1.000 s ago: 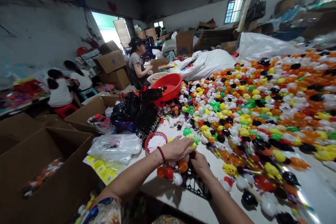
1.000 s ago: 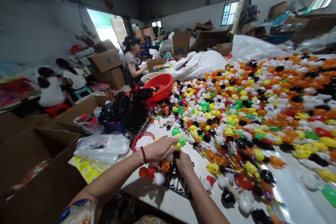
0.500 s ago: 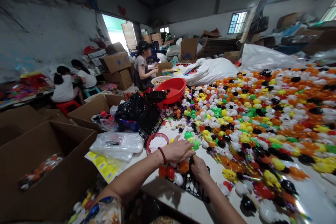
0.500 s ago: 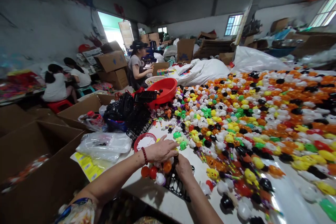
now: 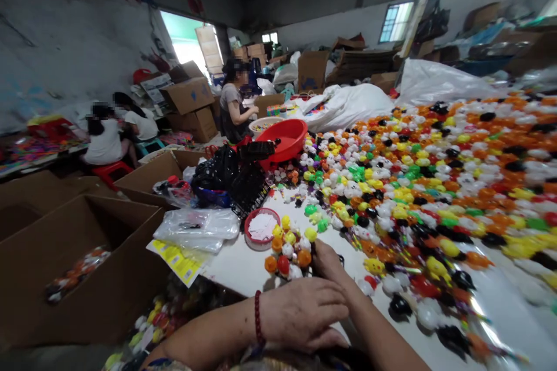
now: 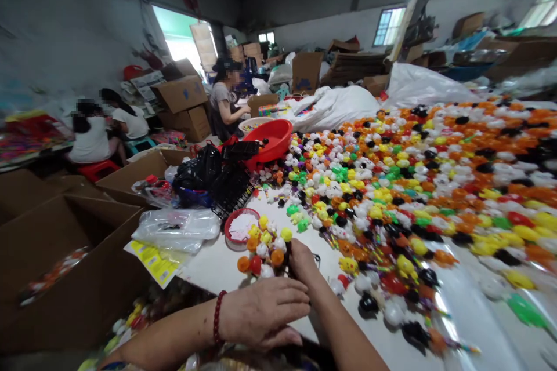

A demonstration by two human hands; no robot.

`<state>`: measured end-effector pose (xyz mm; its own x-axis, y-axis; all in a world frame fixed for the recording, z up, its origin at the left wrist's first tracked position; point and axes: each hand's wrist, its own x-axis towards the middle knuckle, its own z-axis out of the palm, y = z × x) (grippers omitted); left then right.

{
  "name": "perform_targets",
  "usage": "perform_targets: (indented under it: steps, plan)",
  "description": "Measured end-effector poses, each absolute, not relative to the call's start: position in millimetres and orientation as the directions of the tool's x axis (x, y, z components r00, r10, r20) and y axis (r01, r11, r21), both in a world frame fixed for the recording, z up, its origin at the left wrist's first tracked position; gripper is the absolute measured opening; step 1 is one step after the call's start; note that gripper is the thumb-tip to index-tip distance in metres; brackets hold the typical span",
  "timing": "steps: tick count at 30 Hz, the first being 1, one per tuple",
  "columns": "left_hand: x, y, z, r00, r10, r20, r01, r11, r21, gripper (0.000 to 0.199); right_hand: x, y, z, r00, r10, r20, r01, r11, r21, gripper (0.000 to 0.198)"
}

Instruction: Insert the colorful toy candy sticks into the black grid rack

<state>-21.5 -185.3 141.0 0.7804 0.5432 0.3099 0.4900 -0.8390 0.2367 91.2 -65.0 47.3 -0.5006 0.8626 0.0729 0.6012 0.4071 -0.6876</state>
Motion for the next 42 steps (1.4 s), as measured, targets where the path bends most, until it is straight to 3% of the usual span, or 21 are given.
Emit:
perform_targets:
  steps: [4,6,11,13,18,22,29,33,36,39,42]
  plan:
    - [-9.8,-201.5,88.9,0.715,0.676,0.177,0.599,-0.723,0.344,0.021,89.2,-72.7,58.9,-0.465,0.885,0.022,0.649,0.358,-0.672,0.027]
    - [-11.0,-202.9,58.1,0.626,0.747,0.223,0.677,-0.663,0.321,0.024,97.2,-77.3,54.9,-0.419,0.908,0.022,0.657,0.319,-0.683,0.035]
    - [-20.9,-205.3,3.7,0.432,0.836,0.339,0.784,-0.534,0.317,0.04,159.2,-120.0,41.5,-0.341,0.877,0.337,0.626,0.48,-0.615,0.035]
    - [-21.9,-207.5,-4.9,0.392,0.849,0.354,0.808,-0.501,0.309,0.044,196.3,-138.2,38.6,-0.254,0.885,0.389,0.698,0.447,-0.56,0.034]
    - [-16.8,-206.9,-11.6,0.339,0.869,0.361,0.846,-0.449,0.287,0.044,257.7,-152.4,35.0,-0.131,0.914,0.383,0.884,0.283,-0.372,0.031]
    - [-15.3,-203.5,-12.1,0.319,0.87,0.375,0.847,-0.44,0.3,0.043,246.7,-144.8,35.9,-0.216,0.905,0.367,0.932,0.303,-0.197,0.031]
    - [-17.6,-208.4,-10.9,0.299,0.836,0.46,0.867,-0.44,0.236,0.037,208.2,-111.8,33.3,-0.266,0.942,0.205,0.951,0.291,-0.104,0.023]
    - [-18.4,-213.0,-15.6,0.257,0.872,0.417,0.88,-0.389,0.271,0.039,200.3,-101.2,33.8,-0.286,0.933,0.218,0.917,0.332,-0.221,0.019]
    - [-18.1,-214.8,-18.7,0.202,0.907,0.368,0.888,-0.328,0.322,0.042,189.4,-106.5,34.4,-0.245,0.936,0.254,0.806,0.342,-0.483,0.025]
    - [-17.4,-216.2,-19.3,0.173,0.903,0.394,0.894,-0.311,0.322,0.041,171.5,-120.2,31.2,-0.118,0.989,0.094,0.578,0.146,-0.803,0.03]
    - [-17.8,-217.9,-18.8,0.168,0.874,0.455,0.898,-0.326,0.296,0.038,149.4,-134.4,23.4,-0.113,0.99,-0.081,0.293,-0.045,-0.955,0.035]
